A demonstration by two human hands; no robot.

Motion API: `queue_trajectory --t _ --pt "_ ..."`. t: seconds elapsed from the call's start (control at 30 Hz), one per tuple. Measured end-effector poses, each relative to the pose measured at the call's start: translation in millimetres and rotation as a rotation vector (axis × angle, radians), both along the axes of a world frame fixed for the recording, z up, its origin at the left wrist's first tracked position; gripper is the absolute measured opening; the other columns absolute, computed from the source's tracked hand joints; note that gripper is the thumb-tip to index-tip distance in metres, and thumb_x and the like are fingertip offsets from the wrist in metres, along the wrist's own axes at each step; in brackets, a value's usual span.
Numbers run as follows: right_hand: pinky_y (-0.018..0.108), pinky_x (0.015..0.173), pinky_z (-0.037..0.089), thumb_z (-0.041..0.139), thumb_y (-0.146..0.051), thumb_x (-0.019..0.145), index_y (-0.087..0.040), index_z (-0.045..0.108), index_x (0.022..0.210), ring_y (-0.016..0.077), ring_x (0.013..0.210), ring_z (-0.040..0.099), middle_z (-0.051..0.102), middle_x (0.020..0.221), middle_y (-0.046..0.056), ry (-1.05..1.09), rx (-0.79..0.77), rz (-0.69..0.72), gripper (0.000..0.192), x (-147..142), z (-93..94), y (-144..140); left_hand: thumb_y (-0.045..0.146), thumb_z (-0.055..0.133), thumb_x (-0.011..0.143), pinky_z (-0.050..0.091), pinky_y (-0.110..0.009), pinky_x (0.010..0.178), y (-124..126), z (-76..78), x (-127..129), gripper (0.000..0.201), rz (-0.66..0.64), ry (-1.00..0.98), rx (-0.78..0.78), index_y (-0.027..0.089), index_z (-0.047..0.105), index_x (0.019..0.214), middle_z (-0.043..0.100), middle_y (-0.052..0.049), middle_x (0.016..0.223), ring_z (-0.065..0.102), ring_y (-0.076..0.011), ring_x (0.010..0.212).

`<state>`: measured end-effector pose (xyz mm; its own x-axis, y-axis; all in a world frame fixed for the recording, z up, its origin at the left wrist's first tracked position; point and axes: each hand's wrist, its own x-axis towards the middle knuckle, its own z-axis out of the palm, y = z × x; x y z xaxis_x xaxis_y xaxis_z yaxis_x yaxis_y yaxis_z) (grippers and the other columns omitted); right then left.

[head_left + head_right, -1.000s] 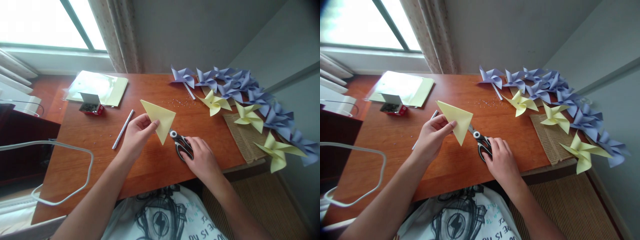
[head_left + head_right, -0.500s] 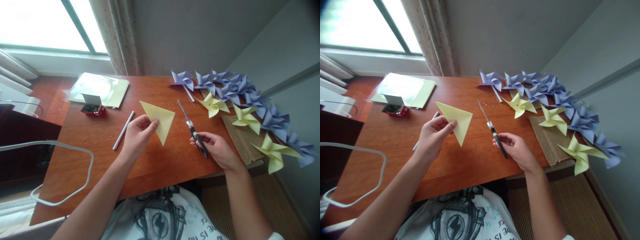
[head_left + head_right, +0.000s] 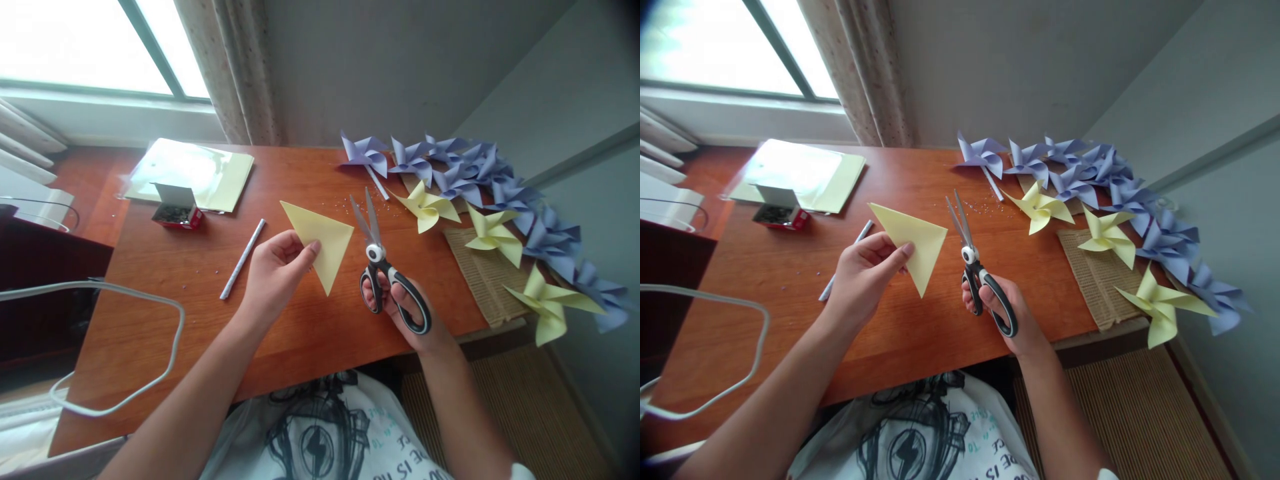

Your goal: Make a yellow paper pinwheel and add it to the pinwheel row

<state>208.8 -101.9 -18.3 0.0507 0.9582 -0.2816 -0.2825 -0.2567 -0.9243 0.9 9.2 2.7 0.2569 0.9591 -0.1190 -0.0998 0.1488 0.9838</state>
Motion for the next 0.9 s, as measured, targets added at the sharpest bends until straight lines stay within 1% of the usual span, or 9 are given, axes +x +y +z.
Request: queue_trajectory --t 0.1,0.27,0.47,0.7,0.9 --pt "0.031 0.066 0.052 0.074 -0.053 0.084 -0.019 0.072 0.095 0.0179 0.072 0.063 0.069 0.085 0.007 -0.056 -0.012 -0.001 0.035 -4.2 5.9 3.3 0.037 0.081 0.077 0.050 -0.026 0.064 -0.7 0.0 0.0 0.021 -0.003 -0.015 -0.004 0.019 0.075 0.084 0.075 -0.003 0.082 0.066 -0.0178 0.074" --pt "0.027 0.059 0.049 0.082 -0.054 0.074 -0.017 0.072 0.085 0.0148 0.064 0.059 0.067 0.075 0.004 -0.168 -0.056 -0.047 0.039 -12.4 9.8 9.3 0.040 0.079 0.079 0.051 -0.027 0.063 -0.7 0.0 -0.4 0.023 -0.017 -0.008 -0.026 0.019 0.075 0.086 0.076 -0.004 0.086 0.067 -0.0201 0.076" --pt "0.027 0.060 0.053 0.088 -0.050 0.065 -0.017 0.072 0.083 0.0146 0.064 0.061 0.069 0.076 0.004 -0.229 -0.089 -0.091 0.041 -17.8 6.6 11.7 0.040 0.079 0.079 0.053 -0.029 0.066 -0.7 0.4 -0.2 0.022 -0.016 -0.017 -0.034 0.019 0.074 0.085 0.076 -0.004 0.086 0.068 -0.0215 0.078" --pt "0.025 0.063 0.054 0.090 -0.047 0.065 -0.017 0.073 0.084 0.0135 0.067 0.062 0.070 0.078 0.003 -0.193 -0.093 -0.096 0.040 -16.6 7.0 11.6 0.037 0.079 0.079 0.053 -0.029 0.068 -0.4 1.2 -0.6 0.019 -0.018 -0.030 -0.032 0.019 0.075 0.083 0.074 -0.002 0.079 0.067 -0.0202 0.076" --pt "0.026 0.065 0.055 0.090 -0.046 0.065 -0.017 0.073 0.085 0.0141 0.068 0.063 0.070 0.079 0.003 -0.193 -0.088 -0.098 0.040 -16.4 9.0 10.6 0.038 0.081 0.077 0.054 -0.028 0.067 -0.6 0.1 -0.6 0.021 -0.004 -0.018 -0.021 0.019 0.075 0.084 0.075 -0.003 0.081 0.068 -0.0208 0.078"
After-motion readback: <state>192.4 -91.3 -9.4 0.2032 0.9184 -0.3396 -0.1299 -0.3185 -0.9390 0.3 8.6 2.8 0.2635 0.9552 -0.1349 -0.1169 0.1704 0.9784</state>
